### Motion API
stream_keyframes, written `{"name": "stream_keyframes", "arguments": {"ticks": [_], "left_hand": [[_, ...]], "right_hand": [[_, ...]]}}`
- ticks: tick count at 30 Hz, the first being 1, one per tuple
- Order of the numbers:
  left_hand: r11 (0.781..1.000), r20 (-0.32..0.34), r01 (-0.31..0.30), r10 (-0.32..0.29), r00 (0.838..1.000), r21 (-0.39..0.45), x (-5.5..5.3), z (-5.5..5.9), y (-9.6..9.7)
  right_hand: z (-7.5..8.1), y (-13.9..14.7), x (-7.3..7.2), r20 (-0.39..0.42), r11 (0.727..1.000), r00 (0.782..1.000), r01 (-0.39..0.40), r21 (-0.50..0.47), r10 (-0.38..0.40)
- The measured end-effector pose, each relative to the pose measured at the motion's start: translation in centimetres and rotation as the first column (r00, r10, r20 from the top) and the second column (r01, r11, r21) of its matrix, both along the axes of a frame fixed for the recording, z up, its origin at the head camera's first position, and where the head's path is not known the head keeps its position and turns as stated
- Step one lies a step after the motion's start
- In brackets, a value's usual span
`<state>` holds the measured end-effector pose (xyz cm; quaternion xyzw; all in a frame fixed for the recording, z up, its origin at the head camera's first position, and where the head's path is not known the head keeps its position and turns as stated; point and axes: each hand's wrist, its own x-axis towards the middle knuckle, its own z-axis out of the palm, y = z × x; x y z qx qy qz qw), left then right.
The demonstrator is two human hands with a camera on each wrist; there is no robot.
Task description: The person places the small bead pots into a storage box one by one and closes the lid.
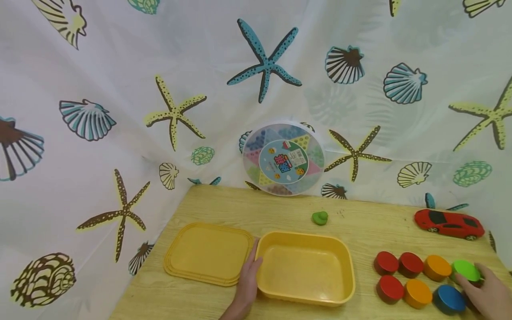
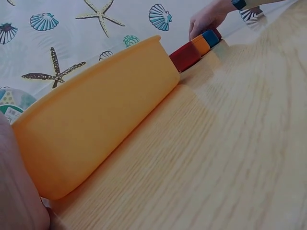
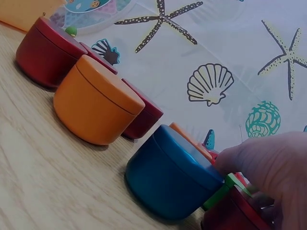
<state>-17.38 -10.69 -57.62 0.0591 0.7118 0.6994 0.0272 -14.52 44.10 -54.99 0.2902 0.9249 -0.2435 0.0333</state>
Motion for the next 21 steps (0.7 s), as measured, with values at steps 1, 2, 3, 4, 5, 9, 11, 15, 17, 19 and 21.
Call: {"name": "stream_keyframes", "arguments": {"ticks": [1,2,3,4,5,9,11,15,17,19,21], "left_hand": [[1.000,0.000,0.006,-0.006,1.000,-0.002,0.01,-0.03,-0.05],[1.000,-0.001,0.009,-0.009,1.000,-0.005,0.00,-0.05,-0.09],[1.000,-0.004,0.014,-0.014,1.000,-0.002,-0.01,-0.08,-0.12],[1.000,-0.005,0.015,-0.015,1.000,0.001,0.00,-0.11,-0.14],[1.000,-0.006,0.015,-0.015,1.000,0.001,0.00,-0.16,-0.17],[1.000,-0.010,0.007,-0.006,1.000,0.011,-0.03,-0.21,-0.14],[1.000,-0.008,-0.003,0.004,1.000,0.008,-0.01,-0.23,-0.06],[0.999,-0.021,-0.033,0.033,0.999,-0.014,0.12,-0.27,0.19],[0.998,-0.031,-0.049,0.049,0.998,-0.027,0.22,-0.31,0.32],[0.998,-0.040,-0.059,0.057,0.998,-0.036,0.32,-0.32,0.42],[0.998,-0.046,-0.054,0.052,0.998,-0.040,0.45,-0.36,0.45]], "right_hand": [[-0.08,0.04,0.00,0.004,1.000,1.000,0.003,0.002,-0.003],[-0.22,0.15,-0.03,0.008,1.000,1.000,0.005,0.000,-0.005],[-0.32,0.26,-0.08,0.008,1.000,1.000,0.004,0.000,-0.004],[-0.36,0.32,-0.08,0.008,1.000,1.000,0.001,0.002,-0.002],[-0.40,0.37,-0.10,0.009,1.000,1.000,-0.001,0.003,0.001],[-0.50,0.50,-0.16,-0.005,1.000,1.000,-0.012,-0.008,0.012],[-0.50,0.51,-0.17,-0.026,1.000,1.000,-0.013,-0.026,0.012],[-0.39,0.49,-0.24,-0.074,0.998,0.997,-0.002,-0.056,-0.002],[-0.24,0.38,-0.29,-0.089,0.998,0.996,0.012,-0.058,-0.017],[-0.02,0.21,-0.30,-0.098,0.998,0.994,0.033,-0.060,-0.039],[0.27,-0.02,-0.30,-0.114,0.997,0.992,0.050,-0.065,-0.057]]}}
